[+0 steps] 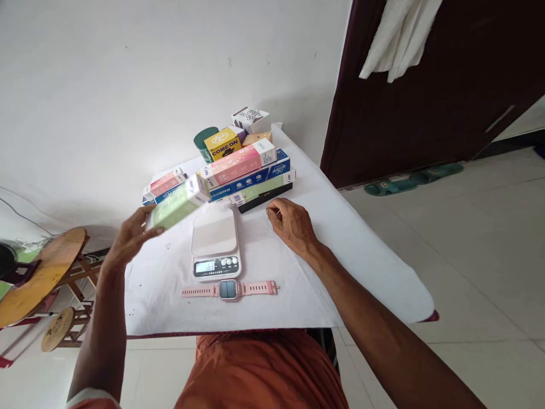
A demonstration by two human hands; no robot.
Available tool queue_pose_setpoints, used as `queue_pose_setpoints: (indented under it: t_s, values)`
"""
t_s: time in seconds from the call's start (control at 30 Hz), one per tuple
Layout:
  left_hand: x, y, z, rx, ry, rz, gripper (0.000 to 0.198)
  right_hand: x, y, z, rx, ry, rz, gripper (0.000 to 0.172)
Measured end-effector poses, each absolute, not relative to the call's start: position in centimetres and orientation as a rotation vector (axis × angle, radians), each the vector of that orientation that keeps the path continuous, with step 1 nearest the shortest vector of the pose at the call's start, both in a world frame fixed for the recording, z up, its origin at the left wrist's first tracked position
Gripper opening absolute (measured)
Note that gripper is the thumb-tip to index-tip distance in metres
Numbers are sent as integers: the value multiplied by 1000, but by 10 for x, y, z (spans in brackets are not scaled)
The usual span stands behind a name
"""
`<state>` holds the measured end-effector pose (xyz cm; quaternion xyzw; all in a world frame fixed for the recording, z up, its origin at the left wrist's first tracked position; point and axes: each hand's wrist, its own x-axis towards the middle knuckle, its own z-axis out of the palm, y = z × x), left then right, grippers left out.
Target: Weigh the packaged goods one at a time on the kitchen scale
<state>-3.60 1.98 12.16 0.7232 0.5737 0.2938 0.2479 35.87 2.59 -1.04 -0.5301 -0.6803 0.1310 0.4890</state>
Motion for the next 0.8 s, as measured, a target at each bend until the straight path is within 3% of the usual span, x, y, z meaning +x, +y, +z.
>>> queue_pose_setpoints:
  t_s: [0.27,0.5,0.67,0.8]
  values:
    - [-8,-21,73,2137,1447,565,50,359,26,-12,-1307,-1657,306,15]
    - [2,-17,84,2362,1520,438,77,358,25,-11,-1301,-1662,316,15]
    - [1,-22,87,2445,1499,376,53,360,22,-8,-1298,-1645,320,14]
    - [-45,-26,106,2349,1598,508,51,359,23,-8,-1294,-1648,322,14]
